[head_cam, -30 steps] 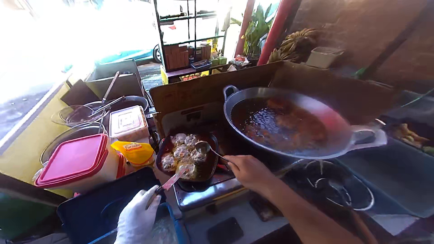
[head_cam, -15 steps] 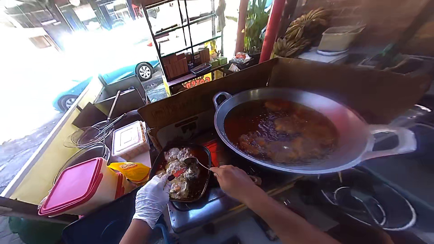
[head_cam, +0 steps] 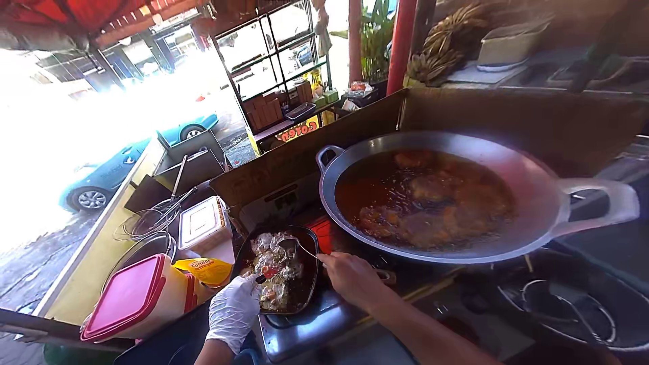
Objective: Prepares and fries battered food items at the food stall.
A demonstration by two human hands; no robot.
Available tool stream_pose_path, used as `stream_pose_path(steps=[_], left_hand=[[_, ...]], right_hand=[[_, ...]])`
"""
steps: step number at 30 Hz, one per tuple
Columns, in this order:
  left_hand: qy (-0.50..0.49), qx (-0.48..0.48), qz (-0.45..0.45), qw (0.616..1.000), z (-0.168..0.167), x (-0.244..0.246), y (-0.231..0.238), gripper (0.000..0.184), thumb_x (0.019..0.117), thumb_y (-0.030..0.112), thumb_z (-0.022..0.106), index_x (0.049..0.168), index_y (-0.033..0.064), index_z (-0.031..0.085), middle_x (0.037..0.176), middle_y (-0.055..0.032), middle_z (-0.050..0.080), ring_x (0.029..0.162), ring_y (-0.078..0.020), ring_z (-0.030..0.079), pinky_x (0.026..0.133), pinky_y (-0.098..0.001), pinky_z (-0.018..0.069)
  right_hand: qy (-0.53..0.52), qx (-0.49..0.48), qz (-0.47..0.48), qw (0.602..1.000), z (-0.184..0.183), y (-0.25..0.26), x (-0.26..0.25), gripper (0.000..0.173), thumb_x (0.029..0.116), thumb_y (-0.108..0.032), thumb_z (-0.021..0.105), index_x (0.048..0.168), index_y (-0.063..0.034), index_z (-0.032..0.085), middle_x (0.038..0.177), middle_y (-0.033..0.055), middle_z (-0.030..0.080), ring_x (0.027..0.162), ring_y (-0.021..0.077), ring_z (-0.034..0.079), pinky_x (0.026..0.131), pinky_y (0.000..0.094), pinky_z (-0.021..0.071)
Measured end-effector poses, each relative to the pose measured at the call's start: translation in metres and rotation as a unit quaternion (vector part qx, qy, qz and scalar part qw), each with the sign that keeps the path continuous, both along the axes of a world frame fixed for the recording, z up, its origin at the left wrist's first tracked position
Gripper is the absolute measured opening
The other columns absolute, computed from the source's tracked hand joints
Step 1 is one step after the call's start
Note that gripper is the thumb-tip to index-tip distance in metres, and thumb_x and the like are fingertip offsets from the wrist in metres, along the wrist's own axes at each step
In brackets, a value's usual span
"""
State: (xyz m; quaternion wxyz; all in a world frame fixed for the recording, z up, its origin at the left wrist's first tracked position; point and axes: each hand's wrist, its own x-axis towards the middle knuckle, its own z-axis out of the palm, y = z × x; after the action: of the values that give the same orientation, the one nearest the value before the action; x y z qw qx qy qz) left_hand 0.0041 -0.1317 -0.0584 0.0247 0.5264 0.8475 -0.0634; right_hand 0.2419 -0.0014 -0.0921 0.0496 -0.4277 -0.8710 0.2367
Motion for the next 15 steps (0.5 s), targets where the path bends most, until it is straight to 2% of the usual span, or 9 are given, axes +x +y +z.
stream_pose_path(steps=[4,7,10,13,15], left_hand=[[-0.003,0.019,0.032,0.999,0.009,0.006,-0.010,0.039,0.1031,0.044,0.048,0.134,0.0318,0.068,0.118,-0.0018,0.073,0.110,-0.0220,0.070,0.094,-0.0475,0.0558],[-0.003,-0.002,0.053,0.999,0.005,0.015,-0.014,0.039,0.1038,0.042,0.049,0.134,0.0260,0.068,0.123,-0.0036,0.072,0.113,-0.0225,0.069,0.096,-0.0478,0.0551],[0.007,-0.017,0.059,0.998,-0.003,0.020,-0.012,0.041,0.1044,0.042,0.047,0.137,0.0264,0.066,0.124,-0.0041,0.071,0.113,-0.0234,0.069,0.095,-0.0463,0.0557],[0.009,-0.017,0.073,0.997,0.000,0.021,-0.015,0.041,0.1047,0.042,0.046,0.137,0.0267,0.066,0.123,-0.0036,0.071,0.112,-0.0224,0.069,0.095,-0.0459,0.0558],[0.011,-0.008,0.082,0.997,0.006,0.022,-0.021,0.041,0.1045,0.041,0.046,0.136,0.0253,0.067,0.121,-0.0038,0.071,0.111,-0.0222,0.070,0.094,-0.0461,0.0561]], right_hand=[[0.034,0.014,-0.006,0.999,-0.001,-0.003,0.006,0.039,0.1087,-0.023,0.041,0.142,-0.0234,0.062,0.115,0.0121,0.070,0.107,0.0302,0.069,0.091,0.0513,0.0569],[0.078,0.015,-0.005,0.997,-0.006,-0.006,0.008,0.039,0.1092,-0.026,0.041,0.141,-0.0235,0.064,0.112,0.0106,0.071,0.105,0.0282,0.070,0.091,0.0501,0.0570],[0.094,0.016,0.000,0.995,-0.008,-0.009,0.008,0.039,0.1090,-0.028,0.041,0.140,-0.0244,0.064,0.112,0.0089,0.072,0.105,0.0264,0.070,0.092,0.0490,0.0571],[0.063,-0.017,0.011,0.998,-0.013,-0.009,0.007,0.041,0.1087,-0.027,0.039,0.140,-0.0234,0.065,0.119,0.0103,0.072,0.114,0.0281,0.068,0.098,0.0507,0.0544],[0.032,-0.027,0.008,0.999,-0.016,-0.009,0.005,0.041,0.1084,-0.025,0.039,0.140,-0.0220,0.064,0.121,0.0125,0.071,0.116,0.0309,0.067,0.099,0.0530,0.0538]])
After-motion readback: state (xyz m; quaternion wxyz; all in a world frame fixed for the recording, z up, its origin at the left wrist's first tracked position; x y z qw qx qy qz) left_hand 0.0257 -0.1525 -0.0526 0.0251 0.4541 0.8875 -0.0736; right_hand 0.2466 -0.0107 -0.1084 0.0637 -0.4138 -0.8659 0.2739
